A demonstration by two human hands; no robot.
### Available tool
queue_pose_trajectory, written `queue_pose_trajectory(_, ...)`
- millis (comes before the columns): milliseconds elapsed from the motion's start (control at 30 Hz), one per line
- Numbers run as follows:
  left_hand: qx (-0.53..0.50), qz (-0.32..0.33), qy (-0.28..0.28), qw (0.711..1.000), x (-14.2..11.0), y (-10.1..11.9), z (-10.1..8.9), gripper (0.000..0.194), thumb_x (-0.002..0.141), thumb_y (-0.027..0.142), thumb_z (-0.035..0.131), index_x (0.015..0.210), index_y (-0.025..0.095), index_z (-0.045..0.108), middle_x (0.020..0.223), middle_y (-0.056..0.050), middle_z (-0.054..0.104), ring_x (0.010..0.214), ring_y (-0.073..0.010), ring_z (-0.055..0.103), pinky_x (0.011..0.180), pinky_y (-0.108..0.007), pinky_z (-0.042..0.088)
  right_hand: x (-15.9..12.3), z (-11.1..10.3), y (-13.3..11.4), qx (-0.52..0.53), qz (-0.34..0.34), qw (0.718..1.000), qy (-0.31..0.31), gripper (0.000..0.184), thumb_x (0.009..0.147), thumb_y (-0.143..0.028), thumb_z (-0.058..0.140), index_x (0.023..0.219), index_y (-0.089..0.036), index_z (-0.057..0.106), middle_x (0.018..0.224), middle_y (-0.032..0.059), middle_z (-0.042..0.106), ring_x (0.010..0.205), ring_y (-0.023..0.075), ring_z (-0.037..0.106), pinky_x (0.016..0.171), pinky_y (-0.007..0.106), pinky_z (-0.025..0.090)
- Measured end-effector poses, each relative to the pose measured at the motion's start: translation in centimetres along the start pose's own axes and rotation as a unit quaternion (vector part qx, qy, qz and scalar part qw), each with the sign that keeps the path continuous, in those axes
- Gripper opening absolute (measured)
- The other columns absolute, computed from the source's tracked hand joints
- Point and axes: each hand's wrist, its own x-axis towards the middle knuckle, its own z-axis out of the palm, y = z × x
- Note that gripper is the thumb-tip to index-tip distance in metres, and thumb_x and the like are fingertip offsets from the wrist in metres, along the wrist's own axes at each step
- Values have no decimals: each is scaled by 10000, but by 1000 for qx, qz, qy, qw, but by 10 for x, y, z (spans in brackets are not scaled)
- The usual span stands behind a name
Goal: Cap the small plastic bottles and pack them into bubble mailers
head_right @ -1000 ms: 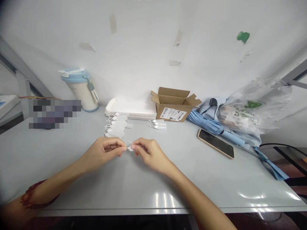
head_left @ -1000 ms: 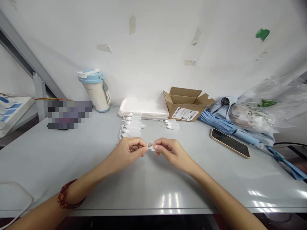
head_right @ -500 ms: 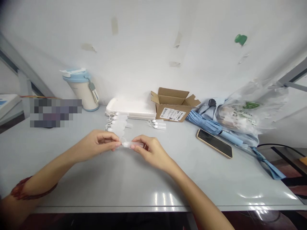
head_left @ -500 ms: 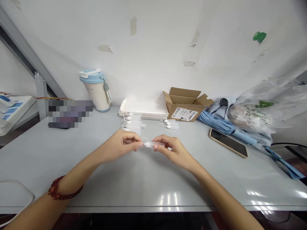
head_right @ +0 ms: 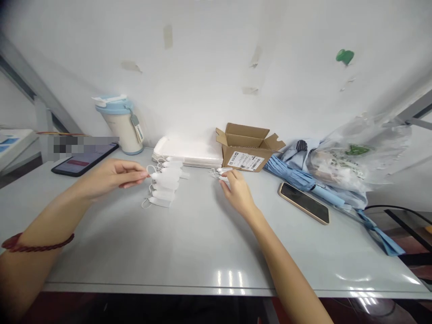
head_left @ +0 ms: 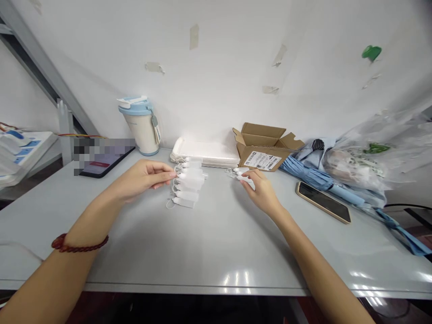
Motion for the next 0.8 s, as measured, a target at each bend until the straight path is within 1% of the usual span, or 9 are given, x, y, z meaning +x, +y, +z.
queue_pose_trajectory(33, 19, -5, -21, 1000, 0, 0, 0, 221, 773, 371, 637, 689, 166, 641, 550, 39, 460, 511, -82, 361, 508, -214, 301, 0, 1, 5, -9, -6, 1000, 2, 152, 881, -267, 472, 963, -181, 566, 992, 126, 620, 966, 264, 562, 831, 413, 465)
queue_pose_trajectory(100, 45, -13, -44, 998, 0, -1, -1, 235, 769, 402, 638, 715, 174, 658, 542, 39, 454, 514, -91, 366, 509, -220, 306, 0, 3, 13, -25, -14, 1000, 1, 149, 876, -250, 471, 969, -180, 565, 996, 129, 619, 977, 274, 557, 849, 428, 461)
queue_pose_trajectory(267, 71, -34, -66, 995, 5, -9, -7, 288, 758, 467, 637, 775, 185, 693, 562, 26, 471, 535, -107, 380, 514, -228, 311, 0, 5, 22, -39, -9, 999, -6, 158, 864, -230, 472, 978, -179, 569, 1016, 129, 620, 996, 283, 555, 869, 439, 454)
queue_pose_trajectory(433, 63, -39, -79, 994, 5, -12, -11, 305, 763, 455, 642, 795, 158, 704, 588, 25, 488, 565, -97, 370, 550, -226, 319, -1, 6, 24, -45, -3, 999, -20, 170, 859, -224, 472, 992, -185, 570, 1032, 123, 619, 979, 275, 559, 859, 430, 458)
queue_pose_trajectory(600, 57, -40, -77, 995, 6, -13, -8, 312, 758, 457, 638, 802, 156, 709, 580, 22, 490, 550, -95, 363, 530, -221, 323, -3, 10, 27, -43, -5, 999, -20, 193, 860, -221, 454, 1000, -178, 579, 1029, 130, 624, 997, 279, 549, 863, 441, 457)
queue_pose_trajectory(800, 46, -27, -80, 995, 8, -17, -4, 274, 733, 459, 657, 756, 195, 725, 580, 4, 532, 530, -104, 378, 516, -228, 344, -3, 9, 27, -36, 2, 999, -30, 205, 856, -220, 462, 1011, -177, 589, 1032, 128, 622, 999, 280, 551, 865, 450, 457)
